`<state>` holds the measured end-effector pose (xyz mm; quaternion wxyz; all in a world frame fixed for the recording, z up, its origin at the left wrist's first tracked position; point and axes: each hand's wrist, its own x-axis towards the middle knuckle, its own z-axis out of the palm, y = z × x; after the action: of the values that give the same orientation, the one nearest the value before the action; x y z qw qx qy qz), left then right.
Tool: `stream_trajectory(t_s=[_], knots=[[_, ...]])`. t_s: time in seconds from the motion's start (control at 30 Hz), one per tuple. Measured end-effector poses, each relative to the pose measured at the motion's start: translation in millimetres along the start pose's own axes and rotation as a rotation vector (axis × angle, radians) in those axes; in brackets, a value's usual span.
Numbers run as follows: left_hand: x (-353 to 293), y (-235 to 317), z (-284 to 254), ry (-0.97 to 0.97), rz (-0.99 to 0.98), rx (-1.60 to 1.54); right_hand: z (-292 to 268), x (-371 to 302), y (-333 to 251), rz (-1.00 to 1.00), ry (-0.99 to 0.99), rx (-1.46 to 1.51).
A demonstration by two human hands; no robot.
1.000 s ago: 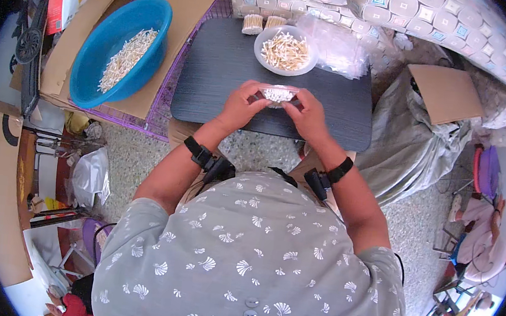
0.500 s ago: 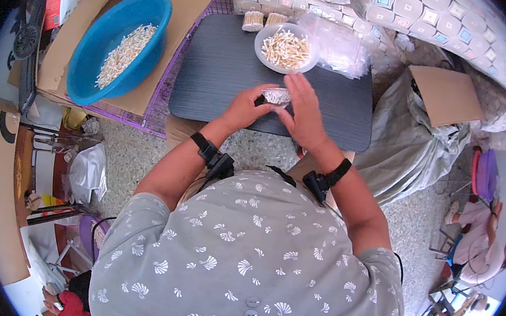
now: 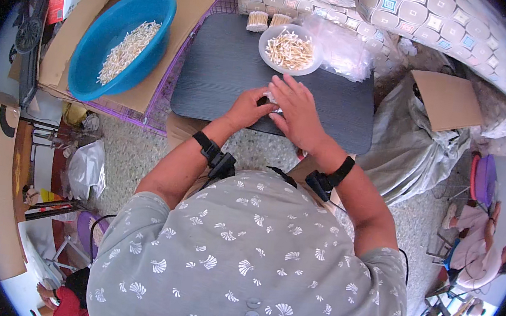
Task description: Sorting and packaging cotton swabs into small plastic bags.
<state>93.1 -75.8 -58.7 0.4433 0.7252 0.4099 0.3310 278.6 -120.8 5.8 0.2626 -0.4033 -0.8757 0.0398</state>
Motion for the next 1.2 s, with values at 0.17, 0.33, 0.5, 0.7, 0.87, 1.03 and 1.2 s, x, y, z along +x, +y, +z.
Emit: stream_trajectory(t_s=[0.17,0.33,0.5,0.7,0.87,1.03,1.2], knots=[[0.0,-2.2,0.4,0.037,0.027,-0.013,9.1,-1.7,0.0,-0.020,-0.094,-0.004],[-0.1,4.0,2.0,0.035,0.047,-0.007,4.9,-3.9,14.0,0.086,0.177,0.137],[4.8,0.4,2.9,0.002,0.054,-0.003,19.6,-29.0,34.4,0.371,0.244,0.333],[6.0,-10.6,5.1,0.011,0.084,0.030,24.3,-21.9,32.9,0.389,0.316,0.461],[2.2,-0.4,4.1,0.024,0.114,0.015,19.0,-6.7,34.2,0.371,0.318,0.504],[0.7,3.4,4.0,0.073,0.154,0.055,27.3,-7.2,38.3,0.524,0.327,0.785],[-1.1,20.0,-3.3,0.081,0.027,-0.161,26.8,-10.3,39.6,0.540,0.364,0.849]])
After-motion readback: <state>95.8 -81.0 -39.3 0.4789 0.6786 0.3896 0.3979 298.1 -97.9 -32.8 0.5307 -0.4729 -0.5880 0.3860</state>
